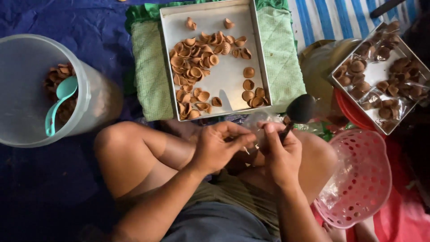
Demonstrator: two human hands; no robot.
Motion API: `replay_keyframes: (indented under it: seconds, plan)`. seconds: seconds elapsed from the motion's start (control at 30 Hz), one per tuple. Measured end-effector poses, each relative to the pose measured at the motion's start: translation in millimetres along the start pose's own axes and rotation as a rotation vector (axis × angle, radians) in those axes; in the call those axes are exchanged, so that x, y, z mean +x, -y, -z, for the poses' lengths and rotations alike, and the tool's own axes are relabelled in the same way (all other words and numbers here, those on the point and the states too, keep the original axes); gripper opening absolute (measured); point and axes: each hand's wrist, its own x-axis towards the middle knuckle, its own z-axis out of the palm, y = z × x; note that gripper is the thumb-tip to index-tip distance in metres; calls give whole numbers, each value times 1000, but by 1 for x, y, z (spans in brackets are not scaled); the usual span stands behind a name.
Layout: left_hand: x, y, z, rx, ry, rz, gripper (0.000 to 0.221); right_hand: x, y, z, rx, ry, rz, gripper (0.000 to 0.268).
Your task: Filling small pastry shells with a dark paste using a spoon and packaging them into plastic bags.
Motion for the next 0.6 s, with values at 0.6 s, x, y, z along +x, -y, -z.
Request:
replay_keyframes:
  seconds: [0.6]
  plan:
    - [0,-32,58,442,145,-181,13,23,-6,13,-280,384,-23,18]
